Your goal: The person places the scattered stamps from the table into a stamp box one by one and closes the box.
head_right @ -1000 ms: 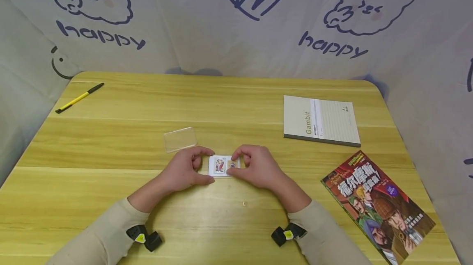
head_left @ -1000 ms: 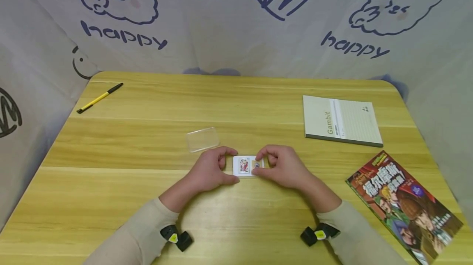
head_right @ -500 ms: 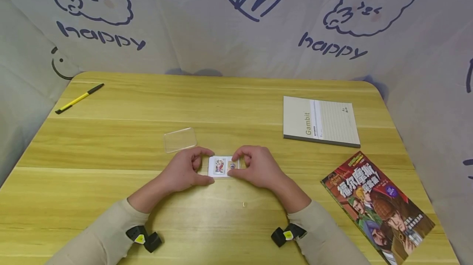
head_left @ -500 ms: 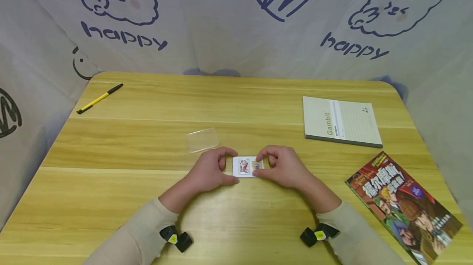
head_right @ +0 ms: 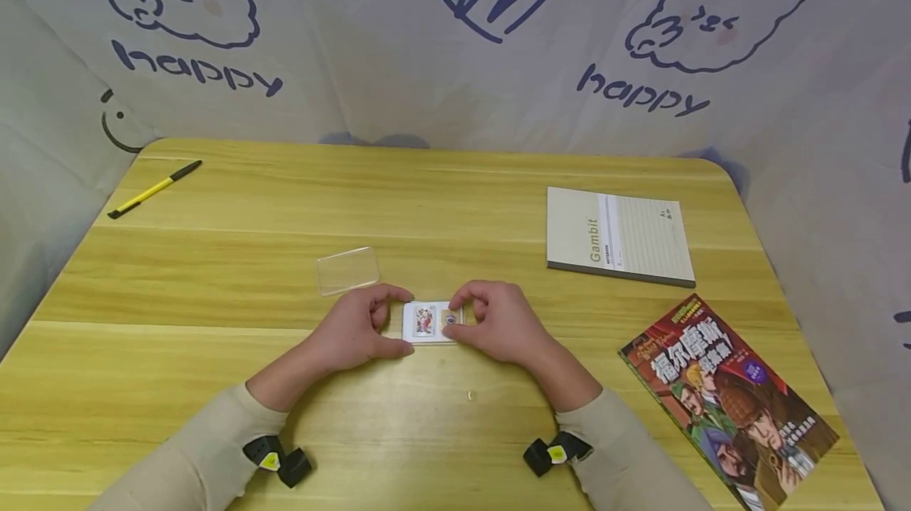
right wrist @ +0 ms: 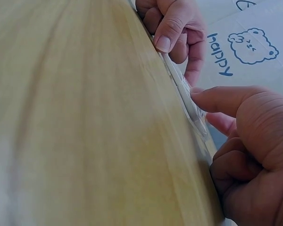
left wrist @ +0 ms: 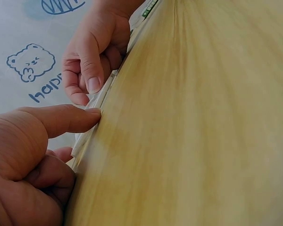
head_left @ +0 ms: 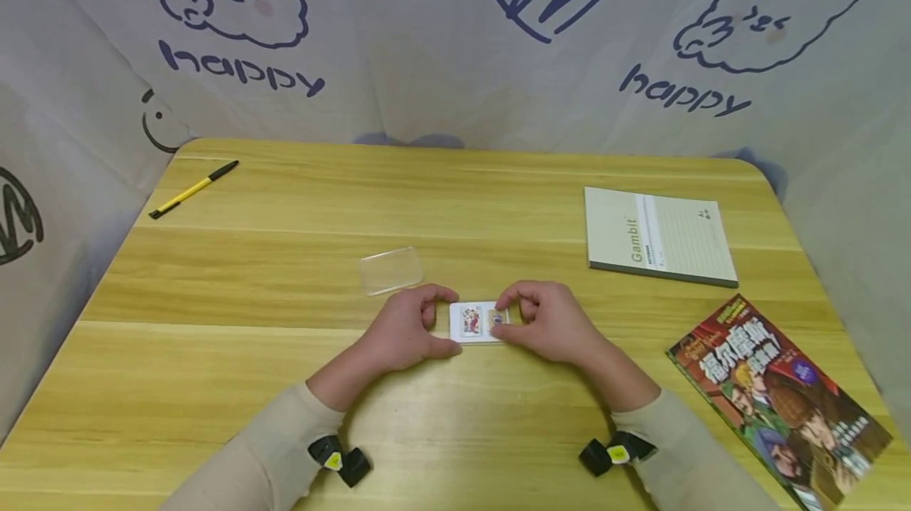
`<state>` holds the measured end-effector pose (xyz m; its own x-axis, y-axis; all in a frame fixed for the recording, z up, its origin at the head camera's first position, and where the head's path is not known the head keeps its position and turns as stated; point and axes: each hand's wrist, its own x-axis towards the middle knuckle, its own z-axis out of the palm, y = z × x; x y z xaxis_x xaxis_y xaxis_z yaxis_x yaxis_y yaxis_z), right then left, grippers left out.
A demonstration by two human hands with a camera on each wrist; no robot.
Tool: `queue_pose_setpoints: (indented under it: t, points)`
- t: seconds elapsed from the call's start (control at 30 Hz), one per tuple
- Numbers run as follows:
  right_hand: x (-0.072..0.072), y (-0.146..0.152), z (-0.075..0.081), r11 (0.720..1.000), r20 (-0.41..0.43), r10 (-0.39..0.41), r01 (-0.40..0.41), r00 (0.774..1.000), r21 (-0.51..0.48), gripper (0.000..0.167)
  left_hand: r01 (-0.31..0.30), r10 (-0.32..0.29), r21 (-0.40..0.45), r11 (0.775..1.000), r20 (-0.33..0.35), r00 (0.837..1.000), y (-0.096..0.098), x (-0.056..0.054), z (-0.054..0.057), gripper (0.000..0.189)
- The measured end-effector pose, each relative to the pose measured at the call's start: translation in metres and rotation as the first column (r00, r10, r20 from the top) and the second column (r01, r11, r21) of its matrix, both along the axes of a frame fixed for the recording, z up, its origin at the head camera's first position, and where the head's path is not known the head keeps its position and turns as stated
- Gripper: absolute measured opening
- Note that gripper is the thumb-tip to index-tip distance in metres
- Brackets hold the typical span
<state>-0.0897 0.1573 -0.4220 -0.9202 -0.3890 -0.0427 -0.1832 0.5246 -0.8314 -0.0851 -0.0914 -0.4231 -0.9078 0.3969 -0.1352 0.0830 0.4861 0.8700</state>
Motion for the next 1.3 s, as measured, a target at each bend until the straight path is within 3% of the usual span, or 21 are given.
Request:
queue_pose_setpoints:
  t: [0.33, 0.9, 1.17, 1.3]
  points:
    - [0.000, 0.002, -0.001, 0.999, -0.022, -0.006, 0.005, 1.000, -0.032, 0.023, 0.009, -0.009, 0.002, 1.000, -0.002, 1.000, 0.000, 0.000, 0.002, 0.060]
    - [-0.002, 0.001, 0.000, 1.000, 0.011, 0.006, -0.006, 1.000, 0.013, 0.025, 0.003, -0.003, 0.002, 1.000, -0.003, 1.000, 0.000, 0.000, 0.000, 0.060]
    - [0.002, 0.010, 0.001, 1.000, -0.007, -0.010, 0.010, 1.000, -0.006, 0.047, 0.010, -0.010, 0.004, 1.000, -0.002, 1.000, 0.001, 0.000, 0.001, 0.060]
    - [0.003, 0.015, 0.002, 1.000, 0.028, 0.010, -0.011, 1.000, 0.015, 0.058, 0.011, -0.011, 0.004, 1.000, -0.006, 1.000, 0.001, -0.001, 0.000, 0.060]
